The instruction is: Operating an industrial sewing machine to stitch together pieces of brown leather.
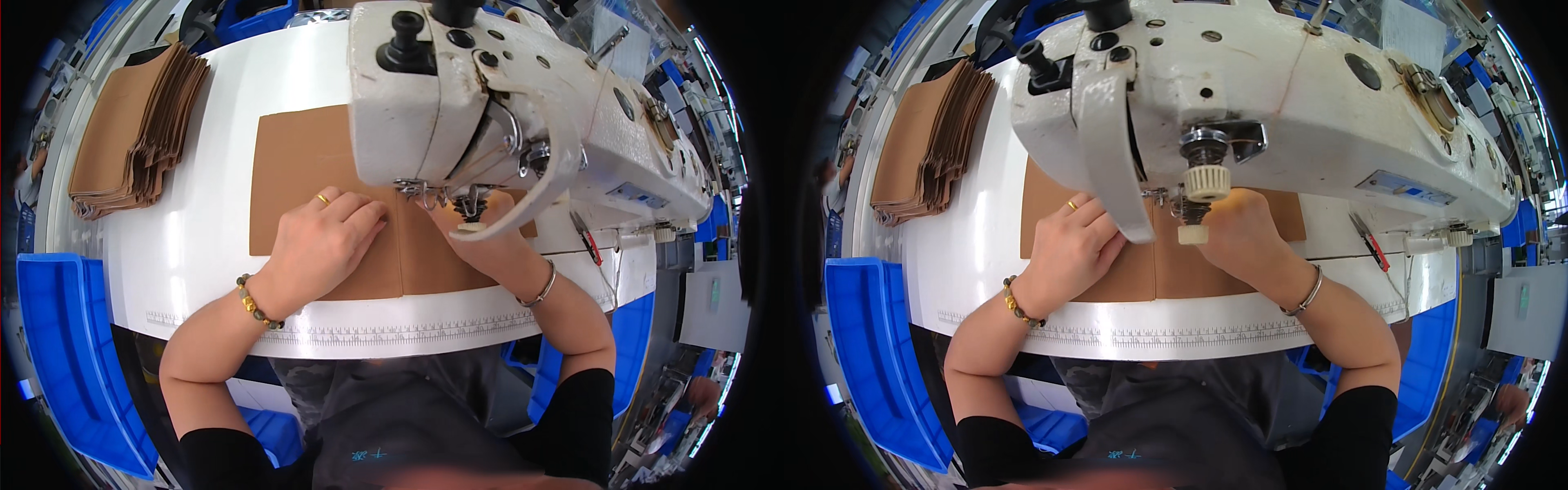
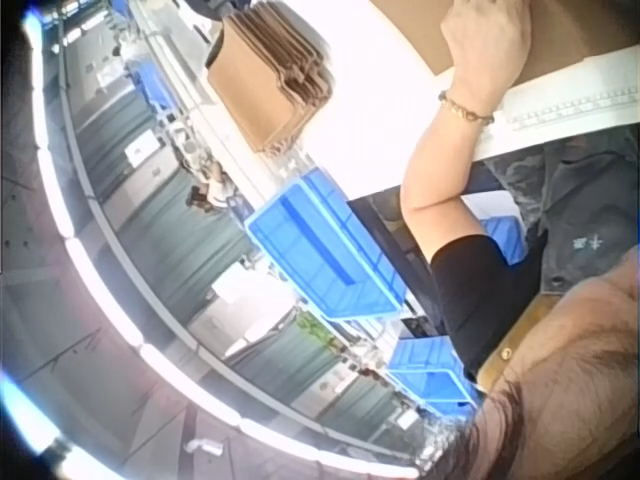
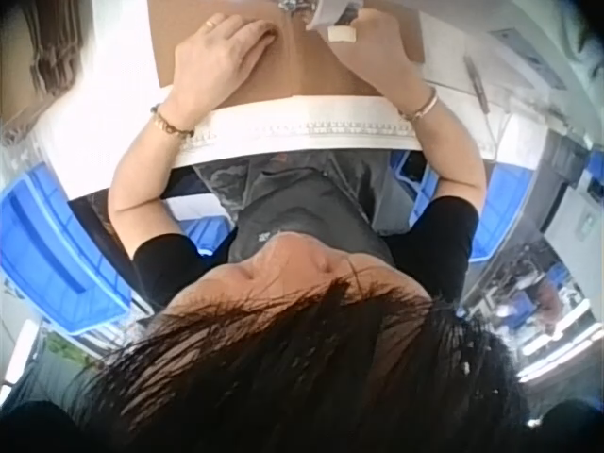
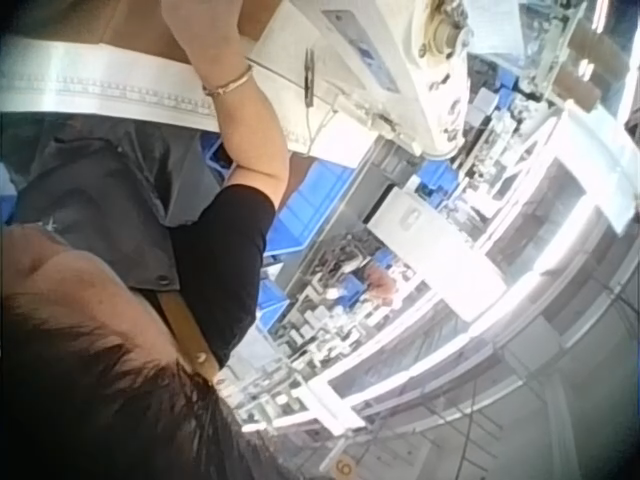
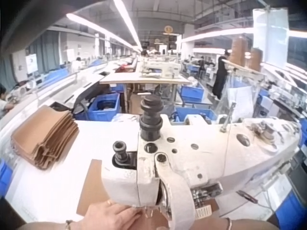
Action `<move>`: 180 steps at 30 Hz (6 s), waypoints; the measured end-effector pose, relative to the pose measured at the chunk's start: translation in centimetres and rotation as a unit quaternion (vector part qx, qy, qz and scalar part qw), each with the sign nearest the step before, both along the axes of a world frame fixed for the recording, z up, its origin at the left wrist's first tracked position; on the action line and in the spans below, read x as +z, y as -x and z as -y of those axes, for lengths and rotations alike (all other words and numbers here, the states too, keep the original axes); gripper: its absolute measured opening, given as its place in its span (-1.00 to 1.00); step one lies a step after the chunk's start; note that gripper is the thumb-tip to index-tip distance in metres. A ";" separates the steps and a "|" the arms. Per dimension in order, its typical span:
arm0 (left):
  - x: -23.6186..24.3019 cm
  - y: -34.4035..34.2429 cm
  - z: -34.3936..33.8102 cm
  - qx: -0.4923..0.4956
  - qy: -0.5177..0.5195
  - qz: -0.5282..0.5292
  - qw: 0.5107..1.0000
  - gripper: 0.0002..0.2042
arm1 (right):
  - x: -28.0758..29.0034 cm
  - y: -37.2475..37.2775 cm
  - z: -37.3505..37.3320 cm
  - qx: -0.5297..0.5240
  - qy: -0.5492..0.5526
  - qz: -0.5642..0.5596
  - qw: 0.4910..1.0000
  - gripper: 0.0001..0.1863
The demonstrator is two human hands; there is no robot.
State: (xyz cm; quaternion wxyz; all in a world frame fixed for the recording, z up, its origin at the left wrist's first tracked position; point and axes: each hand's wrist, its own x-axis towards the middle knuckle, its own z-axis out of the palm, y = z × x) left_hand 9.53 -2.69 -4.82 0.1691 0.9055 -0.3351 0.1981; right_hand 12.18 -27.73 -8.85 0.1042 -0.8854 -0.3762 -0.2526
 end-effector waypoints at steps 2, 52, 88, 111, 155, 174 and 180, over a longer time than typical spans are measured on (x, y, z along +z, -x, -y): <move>-0.2 -0.1 0.0 0.003 0.003 0.005 1.000 -0.88 | -0.1 -0.4 0.1 -0.007 -0.013 -0.005 1.000 -0.75; -1.6 -2.0 -0.5 0.055 0.036 0.035 0.997 -0.96 | 3.8 4.0 -1.3 -0.032 0.131 -0.110 0.985 -0.28; -1.8 1.4 0.0 -0.007 -0.072 -0.069 0.995 -0.38 | 9.8 5.9 7.3 -0.067 -0.006 0.053 0.996 -0.69; -2.5 1.0 0.6 -0.002 -0.090 -0.029 0.995 -0.37 | 13.2 0.9 50.8 -0.316 -0.653 -0.054 0.686 -0.40; -1.8 -0.8 -0.6 -0.054 -0.001 -0.097 0.994 -0.45 | 8.8 3.3 35.9 -0.397 -0.485 0.300 0.720 -0.64; -0.8 -0.4 0.0 0.022 -0.146 -0.037 0.988 -0.48 | 2.9 0.4 0.0 0.063 -0.051 0.070 0.994 -0.61; -0.5 -0.5 0.1 0.054 -0.167 -0.044 0.983 -0.42 | 2.8 0.6 0.0 0.048 0.009 0.082 0.995 -0.69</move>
